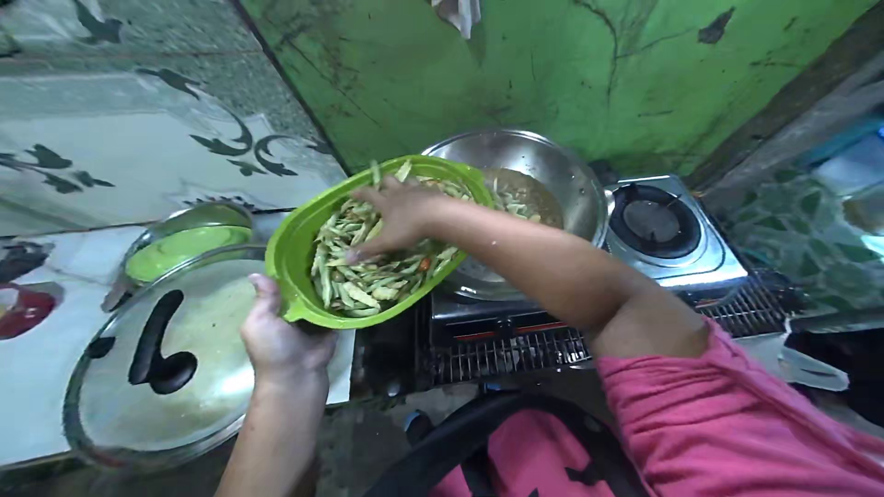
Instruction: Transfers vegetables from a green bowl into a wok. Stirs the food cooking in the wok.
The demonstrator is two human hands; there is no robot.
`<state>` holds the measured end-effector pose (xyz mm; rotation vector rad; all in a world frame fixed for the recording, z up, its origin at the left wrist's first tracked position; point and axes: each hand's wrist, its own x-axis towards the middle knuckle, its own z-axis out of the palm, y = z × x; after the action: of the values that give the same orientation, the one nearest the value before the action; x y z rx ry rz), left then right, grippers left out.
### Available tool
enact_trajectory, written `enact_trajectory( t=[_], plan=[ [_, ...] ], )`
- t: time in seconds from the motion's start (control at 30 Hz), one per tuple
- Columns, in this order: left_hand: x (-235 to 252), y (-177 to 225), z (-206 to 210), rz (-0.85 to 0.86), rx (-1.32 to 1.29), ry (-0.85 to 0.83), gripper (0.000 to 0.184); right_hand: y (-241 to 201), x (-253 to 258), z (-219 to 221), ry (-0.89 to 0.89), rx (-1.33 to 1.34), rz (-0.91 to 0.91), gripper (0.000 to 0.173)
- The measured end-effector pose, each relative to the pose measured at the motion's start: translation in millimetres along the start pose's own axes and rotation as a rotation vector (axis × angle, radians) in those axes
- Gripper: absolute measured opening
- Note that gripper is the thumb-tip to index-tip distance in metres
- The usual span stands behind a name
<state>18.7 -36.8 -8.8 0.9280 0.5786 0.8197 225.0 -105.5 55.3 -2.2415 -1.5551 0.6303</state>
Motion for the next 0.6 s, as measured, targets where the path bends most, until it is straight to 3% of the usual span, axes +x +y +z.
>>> enact_trajectory(
  t=[0.13,0.33,0.47,0.6],
  plan=[
    [-1,-2,-2,0.018,0.043,-0.005,0.061,-25,-3,25,-0.085,-0.086,-0.046,0.106],
    [-3,-6,-7,0.055,0.053,0.026,0.059,-42,-7,54,-0.053,-0.093,0.025,0.115],
    [-4,-7,-5,0.063,0.050,0.000,0.061,-49,-13,56,0.044,-0.062,0.042,0.091],
    [-3,-8,1,0.044,0.029,0.000,0.063,-40,-3,51,0.126,-0.059,0.052,0.081]
  ],
)
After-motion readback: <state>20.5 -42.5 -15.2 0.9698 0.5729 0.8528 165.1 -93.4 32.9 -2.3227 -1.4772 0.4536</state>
